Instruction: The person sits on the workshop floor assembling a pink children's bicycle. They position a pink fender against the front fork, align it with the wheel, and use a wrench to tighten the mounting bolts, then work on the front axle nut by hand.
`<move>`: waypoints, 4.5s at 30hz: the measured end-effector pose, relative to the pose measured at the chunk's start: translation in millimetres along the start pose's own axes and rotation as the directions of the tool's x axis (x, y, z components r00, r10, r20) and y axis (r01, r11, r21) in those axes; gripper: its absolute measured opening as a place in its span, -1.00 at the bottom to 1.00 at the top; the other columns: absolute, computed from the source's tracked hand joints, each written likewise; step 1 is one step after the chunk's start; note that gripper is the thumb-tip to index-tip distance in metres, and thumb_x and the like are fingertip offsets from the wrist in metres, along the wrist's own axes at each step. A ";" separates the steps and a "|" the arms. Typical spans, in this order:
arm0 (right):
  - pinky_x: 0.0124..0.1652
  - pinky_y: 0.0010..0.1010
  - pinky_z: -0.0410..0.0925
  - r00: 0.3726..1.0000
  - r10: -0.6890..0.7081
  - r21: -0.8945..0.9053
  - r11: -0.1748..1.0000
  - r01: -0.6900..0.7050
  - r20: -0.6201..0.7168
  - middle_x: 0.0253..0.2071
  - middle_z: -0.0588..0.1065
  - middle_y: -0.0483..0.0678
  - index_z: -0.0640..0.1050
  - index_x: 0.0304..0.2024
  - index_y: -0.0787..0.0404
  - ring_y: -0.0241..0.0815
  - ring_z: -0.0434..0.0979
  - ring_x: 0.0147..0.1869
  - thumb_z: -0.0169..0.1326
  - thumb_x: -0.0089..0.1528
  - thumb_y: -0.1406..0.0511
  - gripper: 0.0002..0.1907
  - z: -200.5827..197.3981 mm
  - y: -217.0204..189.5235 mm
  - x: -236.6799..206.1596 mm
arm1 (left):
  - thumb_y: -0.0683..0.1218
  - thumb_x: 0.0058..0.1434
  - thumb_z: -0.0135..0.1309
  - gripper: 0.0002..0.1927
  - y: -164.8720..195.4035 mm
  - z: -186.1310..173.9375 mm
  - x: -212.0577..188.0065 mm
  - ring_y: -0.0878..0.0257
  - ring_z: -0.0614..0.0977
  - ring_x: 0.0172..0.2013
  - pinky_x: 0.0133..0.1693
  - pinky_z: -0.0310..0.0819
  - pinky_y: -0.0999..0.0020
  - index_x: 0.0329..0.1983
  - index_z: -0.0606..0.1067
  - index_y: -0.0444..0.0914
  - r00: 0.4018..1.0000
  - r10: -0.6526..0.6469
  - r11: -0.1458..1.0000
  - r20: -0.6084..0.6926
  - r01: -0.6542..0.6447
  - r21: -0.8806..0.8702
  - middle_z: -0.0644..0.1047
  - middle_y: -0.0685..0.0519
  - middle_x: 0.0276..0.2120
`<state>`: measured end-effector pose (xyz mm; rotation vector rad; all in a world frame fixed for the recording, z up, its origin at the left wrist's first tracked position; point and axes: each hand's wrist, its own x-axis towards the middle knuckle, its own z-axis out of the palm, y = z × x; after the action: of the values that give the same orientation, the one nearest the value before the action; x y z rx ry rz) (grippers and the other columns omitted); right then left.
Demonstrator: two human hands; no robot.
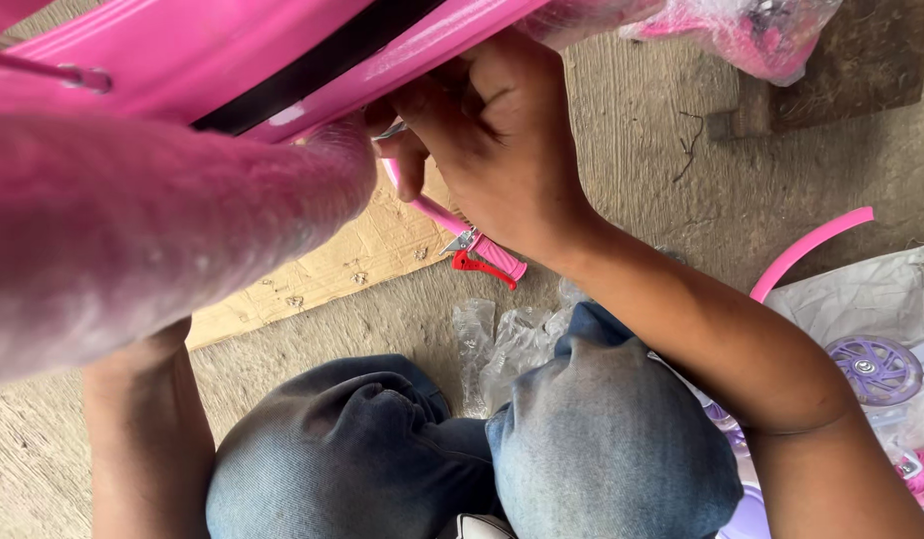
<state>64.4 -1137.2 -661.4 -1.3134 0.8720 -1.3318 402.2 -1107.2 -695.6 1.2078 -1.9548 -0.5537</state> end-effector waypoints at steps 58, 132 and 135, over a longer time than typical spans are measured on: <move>-0.43 -0.63 0.43 0.994 -0.033 0.026 0.999 0.030 0.108 -0.21 0.61 0.00 0.54 -0.02 0.36 -0.38 0.57 -0.39 0.02 0.60 0.46 -0.90 -12.4 33.2 -6.4 | -0.15 0.58 -0.06 -0.69 -5.4 10.9 0.1 0.06 0.50 0.10 0.15 0.42 0.13 0.31 0.33 -0.37 0.999 0.036 0.999 0.008 -0.036 0.015 0.44 -0.14 0.12; -0.47 -0.47 0.40 0.967 0.233 0.008 0.972 -0.236 0.106 -0.50 0.50 -0.11 0.53 -0.34 0.31 -0.36 0.49 -0.49 0.06 0.31 0.40 -0.88 -8.0 -3.4 25.1 | -0.17 0.37 0.04 -0.80 65.3 31.8 73.4 0.21 0.67 -0.06 0.05 0.60 0.25 0.01 0.45 -0.35 0.930 -0.351 0.653 0.114 0.330 -0.682 0.61 0.00 -0.13; -0.50 -0.46 0.39 0.979 0.191 -0.064 0.980 -0.187 0.065 -0.52 0.53 -0.09 0.57 -0.38 0.32 -0.34 0.49 -0.52 0.10 0.28 0.39 -0.86 -3.2 -8.3 29.5 | -0.15 0.32 0.03 -0.70 78.9 24.5 82.9 0.25 0.68 -0.11 -0.02 0.58 0.31 0.11 0.39 -0.25 0.918 -0.375 0.663 0.134 0.366 -0.654 0.63 0.03 -0.14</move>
<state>63.5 -1164.4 -647.1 -1.2803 0.9670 -1.1123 316.9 -1145.3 -625.2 1.1059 -1.2760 -1.3321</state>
